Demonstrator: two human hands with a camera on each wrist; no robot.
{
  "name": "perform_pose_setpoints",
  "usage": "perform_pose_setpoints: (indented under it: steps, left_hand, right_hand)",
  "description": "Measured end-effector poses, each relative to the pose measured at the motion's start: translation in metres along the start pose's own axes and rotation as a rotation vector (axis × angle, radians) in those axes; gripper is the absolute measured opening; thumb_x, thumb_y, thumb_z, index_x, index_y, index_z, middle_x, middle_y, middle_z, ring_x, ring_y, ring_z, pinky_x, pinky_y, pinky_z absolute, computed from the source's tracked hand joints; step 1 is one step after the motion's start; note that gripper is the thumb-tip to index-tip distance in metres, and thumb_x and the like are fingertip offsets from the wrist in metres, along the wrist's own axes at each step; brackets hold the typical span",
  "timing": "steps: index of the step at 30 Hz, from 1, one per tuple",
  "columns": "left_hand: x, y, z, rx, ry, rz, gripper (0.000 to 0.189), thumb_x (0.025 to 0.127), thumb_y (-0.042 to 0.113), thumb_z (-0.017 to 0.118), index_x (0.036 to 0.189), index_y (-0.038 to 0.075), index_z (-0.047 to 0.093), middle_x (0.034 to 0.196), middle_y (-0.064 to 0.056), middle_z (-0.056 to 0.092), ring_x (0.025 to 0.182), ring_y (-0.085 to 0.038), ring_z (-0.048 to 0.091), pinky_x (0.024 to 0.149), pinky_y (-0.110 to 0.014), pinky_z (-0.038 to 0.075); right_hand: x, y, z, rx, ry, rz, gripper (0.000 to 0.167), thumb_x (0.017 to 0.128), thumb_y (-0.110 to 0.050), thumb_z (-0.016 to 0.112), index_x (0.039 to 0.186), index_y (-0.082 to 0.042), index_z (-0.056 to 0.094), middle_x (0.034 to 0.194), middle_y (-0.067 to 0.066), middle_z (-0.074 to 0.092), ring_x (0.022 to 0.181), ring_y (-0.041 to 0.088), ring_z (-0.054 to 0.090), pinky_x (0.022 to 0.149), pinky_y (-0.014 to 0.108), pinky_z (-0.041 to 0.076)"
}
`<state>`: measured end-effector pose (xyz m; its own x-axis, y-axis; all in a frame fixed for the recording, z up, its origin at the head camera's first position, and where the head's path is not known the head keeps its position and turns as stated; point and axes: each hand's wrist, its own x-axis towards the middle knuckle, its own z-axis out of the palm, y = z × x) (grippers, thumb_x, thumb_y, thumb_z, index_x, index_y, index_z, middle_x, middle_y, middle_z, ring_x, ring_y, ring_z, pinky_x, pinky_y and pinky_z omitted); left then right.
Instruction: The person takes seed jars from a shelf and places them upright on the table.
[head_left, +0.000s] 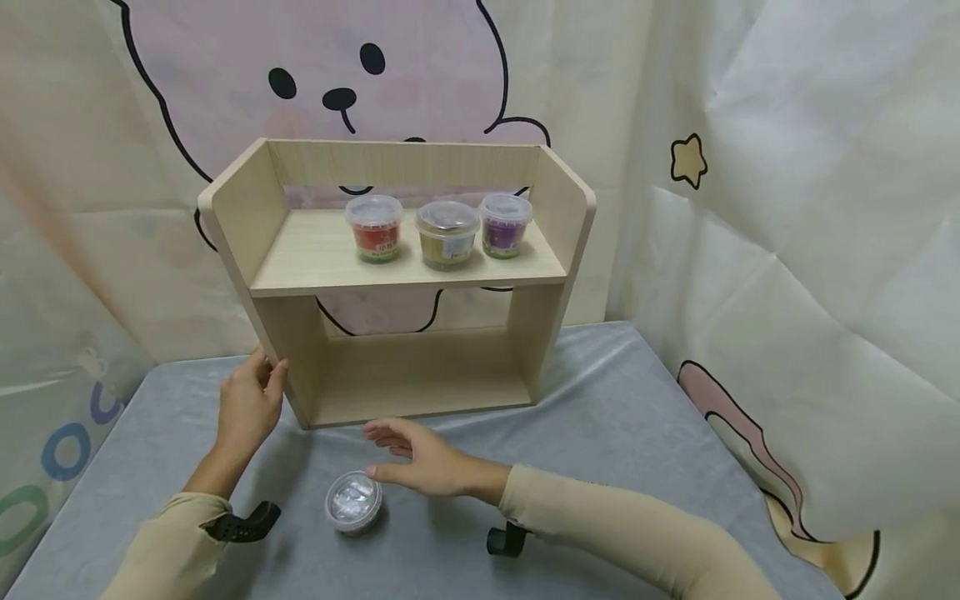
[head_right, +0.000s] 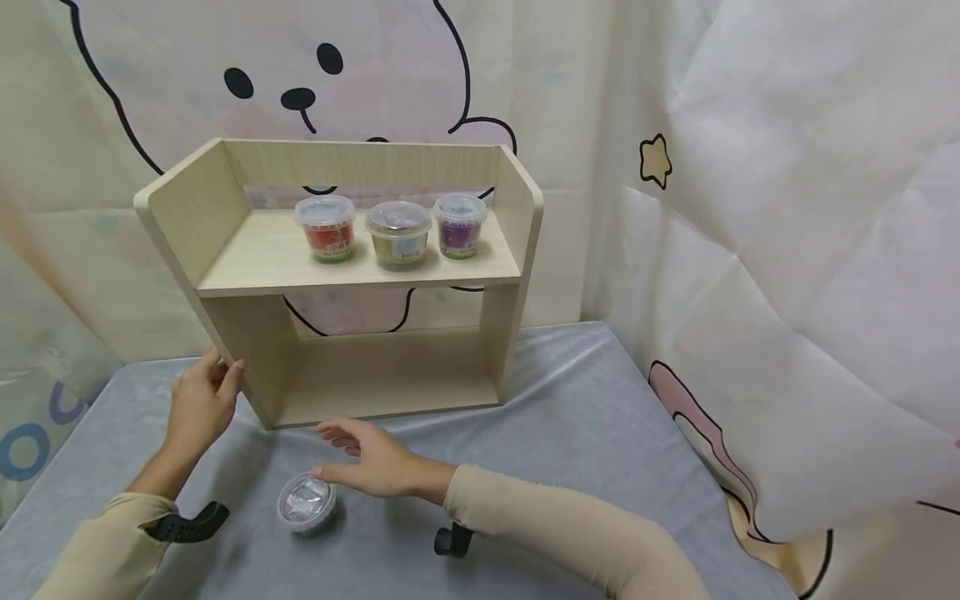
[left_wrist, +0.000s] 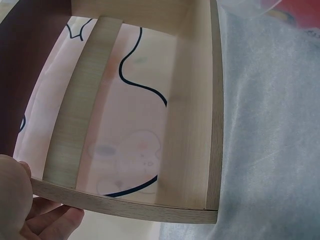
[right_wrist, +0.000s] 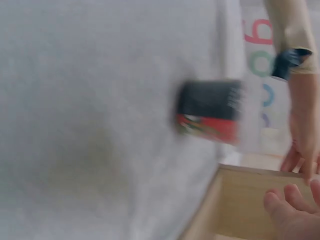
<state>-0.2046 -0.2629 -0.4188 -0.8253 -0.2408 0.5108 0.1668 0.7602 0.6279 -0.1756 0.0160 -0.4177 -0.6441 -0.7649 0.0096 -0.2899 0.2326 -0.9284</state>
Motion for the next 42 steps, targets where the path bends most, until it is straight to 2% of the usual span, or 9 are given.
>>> perform_pose_setpoints:
  steps: [2, 7, 17, 24, 31, 39, 42]
  left_hand:
    - [0.0, 0.0, 0.0, 0.0, 0.0, 0.001, 0.019, 0.103, 0.015, 0.057, 0.116, 0.002, 0.061, 0.107, -0.032, 0.072, 0.094, -0.05, 0.072, 0.077, -0.064, 0.056]
    - [-0.002, 0.0, 0.001, 0.005, -0.005, -0.005, 0.019, 0.103, 0.014, 0.056, 0.117, 0.002, 0.061, 0.109, -0.032, 0.072, 0.095, -0.05, 0.072, 0.078, -0.065, 0.056]
    - [-0.001, 0.0, 0.003, -0.002, 0.007, 0.007, 0.018, 0.102, 0.012, 0.058, 0.116, 0.001, 0.061, 0.108, -0.032, 0.072, 0.094, -0.05, 0.072, 0.078, -0.065, 0.057]
    - [0.001, 0.002, 0.003, -0.024, 0.009, -0.003, 0.02, 0.103, 0.012, 0.057, 0.119, 0.001, 0.061, 0.111, -0.033, 0.071, 0.098, -0.05, 0.071, 0.08, -0.065, 0.057]
    - [0.001, 0.001, 0.003, -0.031, 0.011, -0.003, 0.019, 0.102, 0.011, 0.057, 0.118, 0.001, 0.061, 0.108, -0.032, 0.072, 0.096, -0.05, 0.072, 0.08, -0.065, 0.056]
    - [0.001, -0.001, 0.004, -0.04, 0.026, -0.004, 0.02, 0.101, 0.01, 0.058, 0.118, 0.001, 0.062, 0.107, -0.033, 0.072, 0.096, -0.049, 0.072, 0.08, -0.064, 0.057]
    - [0.001, -0.002, 0.004, -0.046, 0.029, 0.001, 0.02, 0.101, 0.009, 0.059, 0.118, 0.0, 0.062, 0.108, -0.033, 0.071, 0.096, -0.049, 0.072, 0.08, -0.064, 0.057]
  right_hand:
    - [0.0, -0.009, -0.007, -0.015, 0.016, -0.017, 0.05, 0.1, -0.02, 0.063, 0.146, -0.009, 0.048, 0.151, 0.009, 0.053, 0.14, 0.015, 0.05, 0.12, 0.029, 0.038]
    - [0.003, -0.026, -0.022, -0.028, 0.041, -0.09, 0.044, 0.101, -0.016, 0.06, 0.143, -0.003, 0.052, 0.148, 0.013, 0.055, 0.141, 0.022, 0.051, 0.12, 0.031, 0.039]
    - [0.01, -0.062, -0.051, 0.03, 0.127, -0.195, 0.043, 0.101, -0.01, 0.056, 0.142, 0.003, 0.051, 0.149, 0.018, 0.053, 0.142, 0.028, 0.05, 0.118, 0.037, 0.042]
    - [0.018, -0.09, -0.07, 0.039, 0.178, -0.222, 0.044, 0.101, -0.009, 0.055, 0.143, 0.003, 0.048, 0.149, 0.019, 0.053, 0.141, 0.029, 0.051, 0.115, 0.032, 0.045]
    - [0.027, -0.104, -0.086, 0.075, 0.25, -0.223, 0.051, 0.102, -0.01, 0.053, 0.151, -0.003, 0.041, 0.149, 0.022, 0.052, 0.141, 0.031, 0.051, 0.114, 0.034, 0.046]
    - [0.033, -0.117, -0.092, 0.122, 0.356, -0.228, 0.056, 0.102, -0.008, 0.054, 0.154, -0.002, 0.034, 0.154, 0.023, 0.046, 0.142, 0.034, 0.049, 0.115, 0.038, 0.046]
    - [0.037, -0.123, -0.093, 0.141, 0.41, -0.272, 0.057, 0.101, -0.006, 0.054, 0.154, 0.0, 0.034, 0.155, 0.024, 0.045, 0.144, 0.036, 0.047, 0.117, 0.036, 0.044]
